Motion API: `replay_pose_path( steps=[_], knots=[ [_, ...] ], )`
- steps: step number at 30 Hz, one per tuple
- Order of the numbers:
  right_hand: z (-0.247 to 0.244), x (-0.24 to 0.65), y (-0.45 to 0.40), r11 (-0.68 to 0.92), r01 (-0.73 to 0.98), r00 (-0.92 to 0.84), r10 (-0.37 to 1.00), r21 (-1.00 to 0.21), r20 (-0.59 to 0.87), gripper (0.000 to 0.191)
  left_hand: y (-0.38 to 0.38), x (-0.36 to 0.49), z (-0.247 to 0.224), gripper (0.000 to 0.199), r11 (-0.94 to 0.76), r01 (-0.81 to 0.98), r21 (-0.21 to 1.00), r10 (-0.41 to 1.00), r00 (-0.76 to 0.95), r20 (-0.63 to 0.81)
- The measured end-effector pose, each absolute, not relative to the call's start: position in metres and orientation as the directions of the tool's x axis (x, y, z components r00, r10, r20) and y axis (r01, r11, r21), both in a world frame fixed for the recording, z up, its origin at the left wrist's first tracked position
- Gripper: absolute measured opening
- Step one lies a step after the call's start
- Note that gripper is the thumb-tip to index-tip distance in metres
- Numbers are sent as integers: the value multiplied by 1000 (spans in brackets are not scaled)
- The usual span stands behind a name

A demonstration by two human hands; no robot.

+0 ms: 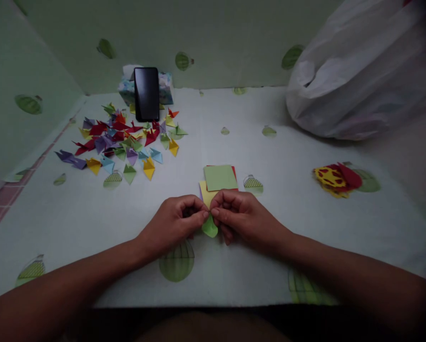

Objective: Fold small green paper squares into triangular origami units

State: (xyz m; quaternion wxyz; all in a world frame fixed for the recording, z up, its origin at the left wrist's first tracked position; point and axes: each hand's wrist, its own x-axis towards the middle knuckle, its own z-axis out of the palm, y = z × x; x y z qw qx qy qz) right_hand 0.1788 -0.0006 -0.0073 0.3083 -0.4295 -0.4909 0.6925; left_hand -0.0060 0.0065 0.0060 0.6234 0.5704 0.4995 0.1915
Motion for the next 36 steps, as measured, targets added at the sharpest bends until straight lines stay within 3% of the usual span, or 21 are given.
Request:
replay_pose_path(
  steps=[8, 16, 24, 36],
  knots=[
    [-7, 176, -3, -304, 30, -395, 872, -952, -290, 11, 8, -4, 5, 13, 289, 318, 903, 808, 425, -408],
    [-7, 177, -2, -258, 12, -392, 888, -966, -242, 12, 9, -5, 4, 22, 355, 256, 899, 788, 437, -435],
    [-8, 177, 0, -273, -73, -397, 890, -959, -224, 20, 5, -4, -1, 21, 268, 163, 950, 867, 388, -311],
    [-15, 177, 0, -254, -97, -422, 886, -962, -191, 21, 4, -4, -1, 16, 256, 107, 961, 876, 395, -277]
  ],
)
